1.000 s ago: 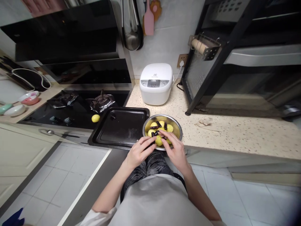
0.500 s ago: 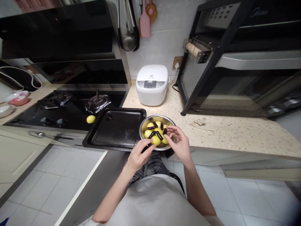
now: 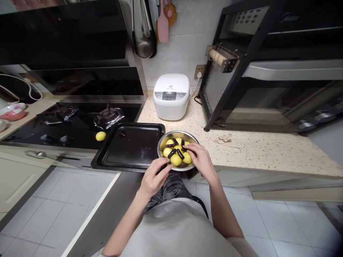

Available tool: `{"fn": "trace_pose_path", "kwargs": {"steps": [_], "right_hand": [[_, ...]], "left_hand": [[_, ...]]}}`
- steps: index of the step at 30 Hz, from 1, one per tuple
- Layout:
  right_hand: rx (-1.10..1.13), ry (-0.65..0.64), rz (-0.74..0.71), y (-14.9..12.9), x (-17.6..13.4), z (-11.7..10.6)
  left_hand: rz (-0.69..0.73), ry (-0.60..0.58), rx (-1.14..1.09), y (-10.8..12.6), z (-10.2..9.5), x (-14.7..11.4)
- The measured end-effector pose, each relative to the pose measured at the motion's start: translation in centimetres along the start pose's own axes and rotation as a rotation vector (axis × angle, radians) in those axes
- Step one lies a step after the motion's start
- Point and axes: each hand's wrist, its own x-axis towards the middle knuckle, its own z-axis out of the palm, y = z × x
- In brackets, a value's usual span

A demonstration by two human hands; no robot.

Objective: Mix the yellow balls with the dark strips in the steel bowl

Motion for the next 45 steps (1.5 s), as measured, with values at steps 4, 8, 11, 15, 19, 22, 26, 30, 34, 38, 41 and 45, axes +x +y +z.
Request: {"fn": "trace_pose_path", "kwargs": {"steps": [4, 8, 11, 15, 19, 22, 26, 30, 34, 38, 41, 45], "right_hand": [[0.023, 0.004, 0.002, 0.1, 0.1, -0.2], [0.056, 0.105, 0.022, -0.8, 0.0, -0.7], [0.142, 0.124, 0.016, -2.4, -0.5, -1.0], [0.324, -0.123, -0.013, -4.9, -1.4, -0.9], [0.491, -0.174, 0.02, -5.7, -1.8, -0.6], [0.57, -0.178, 0.073, -5.4, -1.5, -0.7], [0.643, -0.234, 0.104, -4.9, -0.6, -1.1], [0.552, -0.13, 0.117, -4.3, 1.1, -1.0], [0.272, 0.103, 0.078, -3.0, 3.3, 0.0], [0.04, 0.135, 0.024, -2.0, 4.1, 1.6], [-0.063, 0.101, 0.019, -1.7, 3.9, 2.3], [-0.125, 0.042, 0.017, -1.6, 3.5, 2.1]], "left_hand": [[0.0, -0.014, 0.0, 0.0, 0.0, 0.0], [-0.004, -0.013, -0.011, 0.2, 0.0, 0.1], [-0.021, -0.008, -0.065, 0.7, 0.4, 0.3], [-0.014, -0.023, -0.137, 1.5, 1.4, 0.5], [-0.002, -0.01, -0.168, 1.9, 2.0, 0.6], [0.003, 0.005, -0.177, 2.0, 2.1, 0.6], [0.009, 0.023, -0.163, 1.9, 2.0, 0.7], [-0.032, 0.079, -0.102, 1.6, 1.4, 0.6], [-0.075, 0.117, -0.066, 1.1, 0.4, 0.5], [-0.055, 0.112, -0.013, 0.8, -0.4, 0.8], [-0.038, 0.108, 0.016, 0.9, -0.8, 1.0], [-0.036, 0.116, 0.034, 0.9, -0.9, 1.0]]}}
